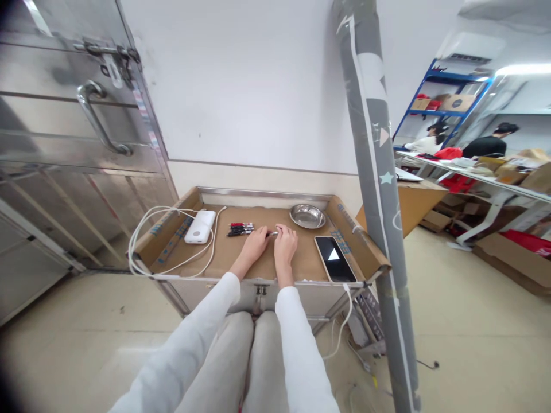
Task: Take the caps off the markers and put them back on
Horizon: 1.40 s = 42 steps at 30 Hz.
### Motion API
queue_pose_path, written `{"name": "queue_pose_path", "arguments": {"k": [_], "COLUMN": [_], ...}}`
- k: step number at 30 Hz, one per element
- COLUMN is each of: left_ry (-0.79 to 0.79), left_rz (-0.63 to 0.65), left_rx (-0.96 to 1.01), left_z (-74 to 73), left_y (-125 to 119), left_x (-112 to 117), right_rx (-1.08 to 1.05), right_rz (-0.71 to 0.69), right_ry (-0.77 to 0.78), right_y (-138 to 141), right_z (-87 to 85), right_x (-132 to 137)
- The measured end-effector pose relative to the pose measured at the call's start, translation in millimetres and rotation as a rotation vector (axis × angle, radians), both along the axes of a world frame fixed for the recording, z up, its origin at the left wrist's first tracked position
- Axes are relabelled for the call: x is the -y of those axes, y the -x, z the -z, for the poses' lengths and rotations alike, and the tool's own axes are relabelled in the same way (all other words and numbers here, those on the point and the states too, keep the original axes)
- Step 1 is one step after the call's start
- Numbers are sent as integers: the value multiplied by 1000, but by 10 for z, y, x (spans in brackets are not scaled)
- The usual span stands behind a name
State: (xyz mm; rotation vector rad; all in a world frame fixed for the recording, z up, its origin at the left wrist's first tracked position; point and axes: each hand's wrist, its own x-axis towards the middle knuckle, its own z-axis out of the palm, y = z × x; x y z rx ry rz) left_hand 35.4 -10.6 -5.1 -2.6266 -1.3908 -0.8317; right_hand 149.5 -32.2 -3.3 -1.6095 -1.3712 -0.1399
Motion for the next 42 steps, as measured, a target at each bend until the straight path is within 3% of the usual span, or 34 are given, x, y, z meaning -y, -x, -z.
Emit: {"name": "queue_pose_path", "arguments": {"k": [5,13,18,20,24,29,31,42], "left_ry": [-70,-57,-16,-24,-53,38,61,36], "left_rz": [-183,-165,-262,-296,-386,-720,-780,-729], "left_rx": [59,56,133,145,165,142,129,118], "left_z": [5,-19,-31,-37,-78,-117,-99,7], "left_y": [8,29,55,61,71,91,96,76], "left_x": [-28,-17,14,38,113,187,197,195], "right_rx": [-17,26,186,225,213,259,278,225], "right_rz": [-50,-135,-427,-470,-436,-359,-317,-326], "right_ry": [-40,35,170,211,225,279,318,297], "right_y": [9,28,78,103,133,127,118,88], "right_z": [-3,-30,-86,-101,-113,-66,-20,108], "right_x": [-4,3,77,98,117,94,65,-46]}}
